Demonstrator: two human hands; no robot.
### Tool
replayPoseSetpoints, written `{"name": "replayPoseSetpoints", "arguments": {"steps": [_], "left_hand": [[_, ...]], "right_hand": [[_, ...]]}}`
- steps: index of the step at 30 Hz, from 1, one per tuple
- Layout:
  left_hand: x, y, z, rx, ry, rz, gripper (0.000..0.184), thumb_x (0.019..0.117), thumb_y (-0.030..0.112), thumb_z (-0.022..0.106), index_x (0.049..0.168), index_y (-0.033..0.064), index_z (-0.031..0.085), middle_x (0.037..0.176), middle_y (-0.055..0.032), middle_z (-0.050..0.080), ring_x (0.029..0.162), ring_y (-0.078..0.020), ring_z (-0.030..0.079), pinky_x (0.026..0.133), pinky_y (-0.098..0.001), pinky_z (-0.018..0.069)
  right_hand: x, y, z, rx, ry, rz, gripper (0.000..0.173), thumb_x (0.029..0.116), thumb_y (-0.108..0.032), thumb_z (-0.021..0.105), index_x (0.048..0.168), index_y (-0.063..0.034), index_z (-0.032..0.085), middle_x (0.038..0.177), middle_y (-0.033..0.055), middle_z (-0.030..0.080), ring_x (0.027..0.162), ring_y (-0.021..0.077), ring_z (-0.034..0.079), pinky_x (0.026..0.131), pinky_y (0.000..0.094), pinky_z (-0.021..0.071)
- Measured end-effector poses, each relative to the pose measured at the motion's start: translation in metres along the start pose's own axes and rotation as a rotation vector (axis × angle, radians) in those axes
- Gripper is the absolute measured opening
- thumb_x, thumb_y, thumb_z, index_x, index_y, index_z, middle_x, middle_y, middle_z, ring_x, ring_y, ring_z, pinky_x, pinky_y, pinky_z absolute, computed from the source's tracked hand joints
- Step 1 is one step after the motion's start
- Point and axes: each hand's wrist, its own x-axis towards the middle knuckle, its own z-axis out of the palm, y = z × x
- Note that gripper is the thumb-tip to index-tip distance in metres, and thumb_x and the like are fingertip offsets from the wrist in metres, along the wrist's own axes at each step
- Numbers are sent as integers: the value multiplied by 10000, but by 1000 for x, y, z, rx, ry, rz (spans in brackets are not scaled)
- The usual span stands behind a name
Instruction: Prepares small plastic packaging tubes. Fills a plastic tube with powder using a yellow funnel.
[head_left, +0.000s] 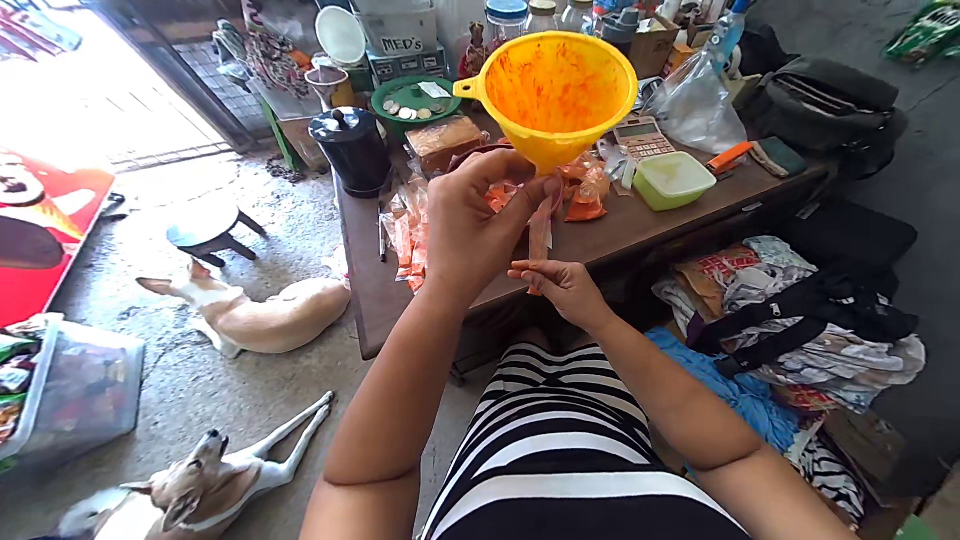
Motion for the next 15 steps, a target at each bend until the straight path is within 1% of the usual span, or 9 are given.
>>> {"name": "replayPoseSetpoints", "arguments": {"steps": [1,3,5,8,10,11,13,14,15], "left_hand": [[-2,-1,0,5,2,-8,154,942,128,728,1033,4,726,1008,-55,752,995,-79,706,942,-283,564],[-5,-2,-1,-13,11,-20,152,946,117,721,1035,-7,720,1015,-64,756,995,-80,711,941,-280,569],[-7,-4,-2,-30,23,-26,148,949,110,714,1036,-10,716,1012,-68,755,990,-88,715,938,-290,577],[-8,-5,-4,-52,25,-39,153,947,112,716,1043,-8,715,1005,-63,758,974,-89,722,930,-294,585],[-8,-4,-6,-71,14,-41,147,944,98,717,1040,-14,714,998,-68,758,965,-97,724,927,-300,590],[-8,-4,-7,-69,5,-41,148,942,97,718,1039,-14,715,995,-65,757,961,-93,722,926,-298,588],[-10,-2,-10,-35,-34,-58,150,933,120,733,1029,4,721,967,-30,750,935,-53,707,905,-264,579],[-12,-2,-11,-14,-69,-75,156,928,134,739,1024,12,726,951,-15,746,917,-33,697,891,-247,571],[-14,-1,-10,-1,-105,-91,152,922,134,743,1018,17,730,940,-8,748,902,-17,696,876,-229,572]], "right_hand": [[-2,3,1,-6,-8,4,240,1013,-52,604,1215,12,715,1109,70,769,944,70,729,859,240,591],[-7,11,3,-22,-20,25,231,1009,-58,615,1204,10,719,1087,62,770,926,50,717,850,224,579],[-12,20,4,-33,-44,40,239,1013,-76,615,1210,12,716,1105,71,769,1005,68,723,923,244,574],[-16,24,5,-23,-59,61,233,1008,-67,621,1200,29,713,1105,92,767,1038,86,726,954,251,574],[-14,20,1,-76,-100,80,279,990,-94,660,1242,19,696,1151,89,754,1058,76,712,962,250,563],[-12,13,-4,-102,-119,58,360,961,-126,704,1292,10,668,1197,87,733,1086,85,695,979,271,553],[-5,-10,-20,-71,-75,-129,596,884,-268,793,1379,-6,589,1298,65,683,1157,117,655,998,323,542],[0,-28,-29,-37,-28,-258,711,877,-436,778,1417,-42,534,1351,21,649,1194,111,630,991,319,537],[7,-50,-38,-10,4,-383,830,884,-576,715,1468,-51,446,1410,13,597,1230,130,606,995,334,534]]}}
